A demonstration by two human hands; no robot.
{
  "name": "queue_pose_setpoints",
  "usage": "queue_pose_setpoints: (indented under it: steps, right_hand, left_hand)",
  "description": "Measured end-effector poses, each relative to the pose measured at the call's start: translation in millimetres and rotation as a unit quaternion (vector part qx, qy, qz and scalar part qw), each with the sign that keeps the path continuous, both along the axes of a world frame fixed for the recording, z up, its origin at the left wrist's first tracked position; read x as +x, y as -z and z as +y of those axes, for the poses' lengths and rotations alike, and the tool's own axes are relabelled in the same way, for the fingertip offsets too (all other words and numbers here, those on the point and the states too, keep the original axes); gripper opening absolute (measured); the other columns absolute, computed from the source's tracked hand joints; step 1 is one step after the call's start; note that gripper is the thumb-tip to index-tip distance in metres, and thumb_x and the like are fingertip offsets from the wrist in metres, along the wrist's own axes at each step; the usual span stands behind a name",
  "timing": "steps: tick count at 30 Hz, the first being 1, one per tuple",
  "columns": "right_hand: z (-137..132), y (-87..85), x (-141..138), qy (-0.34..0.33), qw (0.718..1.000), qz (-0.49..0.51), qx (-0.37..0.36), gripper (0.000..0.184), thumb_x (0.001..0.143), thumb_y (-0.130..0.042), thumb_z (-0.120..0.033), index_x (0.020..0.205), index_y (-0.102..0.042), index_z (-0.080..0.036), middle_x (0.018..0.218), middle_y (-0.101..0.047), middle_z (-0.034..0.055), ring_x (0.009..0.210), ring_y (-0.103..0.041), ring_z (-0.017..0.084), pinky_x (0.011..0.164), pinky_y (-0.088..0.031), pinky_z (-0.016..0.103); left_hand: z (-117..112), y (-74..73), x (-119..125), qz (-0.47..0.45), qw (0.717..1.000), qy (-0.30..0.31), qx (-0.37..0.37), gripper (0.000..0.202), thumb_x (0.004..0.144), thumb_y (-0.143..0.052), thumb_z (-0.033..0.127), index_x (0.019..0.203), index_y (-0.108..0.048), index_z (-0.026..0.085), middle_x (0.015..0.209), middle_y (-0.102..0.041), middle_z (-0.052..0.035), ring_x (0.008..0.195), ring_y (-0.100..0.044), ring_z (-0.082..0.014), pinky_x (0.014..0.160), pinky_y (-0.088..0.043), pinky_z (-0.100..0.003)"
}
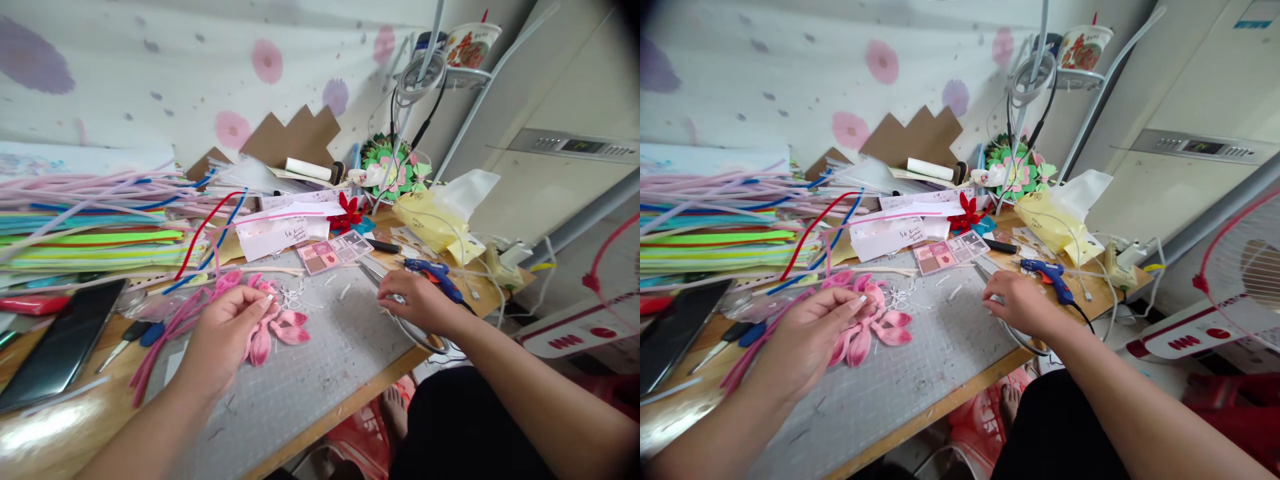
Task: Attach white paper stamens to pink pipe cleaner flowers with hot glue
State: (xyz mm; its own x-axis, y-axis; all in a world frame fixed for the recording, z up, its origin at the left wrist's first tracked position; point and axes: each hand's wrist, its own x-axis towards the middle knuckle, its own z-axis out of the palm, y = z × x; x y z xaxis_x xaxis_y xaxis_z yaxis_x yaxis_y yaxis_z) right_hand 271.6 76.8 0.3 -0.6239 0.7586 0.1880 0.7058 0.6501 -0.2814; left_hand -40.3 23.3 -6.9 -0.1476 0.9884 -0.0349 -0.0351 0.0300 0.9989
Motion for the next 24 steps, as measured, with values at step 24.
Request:
queue_pose_setpoints:
  steps: [24]
  right_hand:
    - [22, 9.0, -106, -0.155, 0.983, 0.089, -0.031, 0.017, 0.087, -0.051, -0.012, 0.089, -0.067, -0.017, 0.088, -0.065, 0.0073, 0.085, -0.058, 0.019, 0.078, -0.046, 0.032]
  left_hand:
    - [1, -1.4, -4, -0.02, 0.999, -0.021, 0.015, 0.012, 0.079, -0.063, 0.025, 0.071, -0.061, 0.017, 0.074, -0.068, -0.0024, 0.07, -0.063, -0.0144, 0.065, -0.048, -0.026]
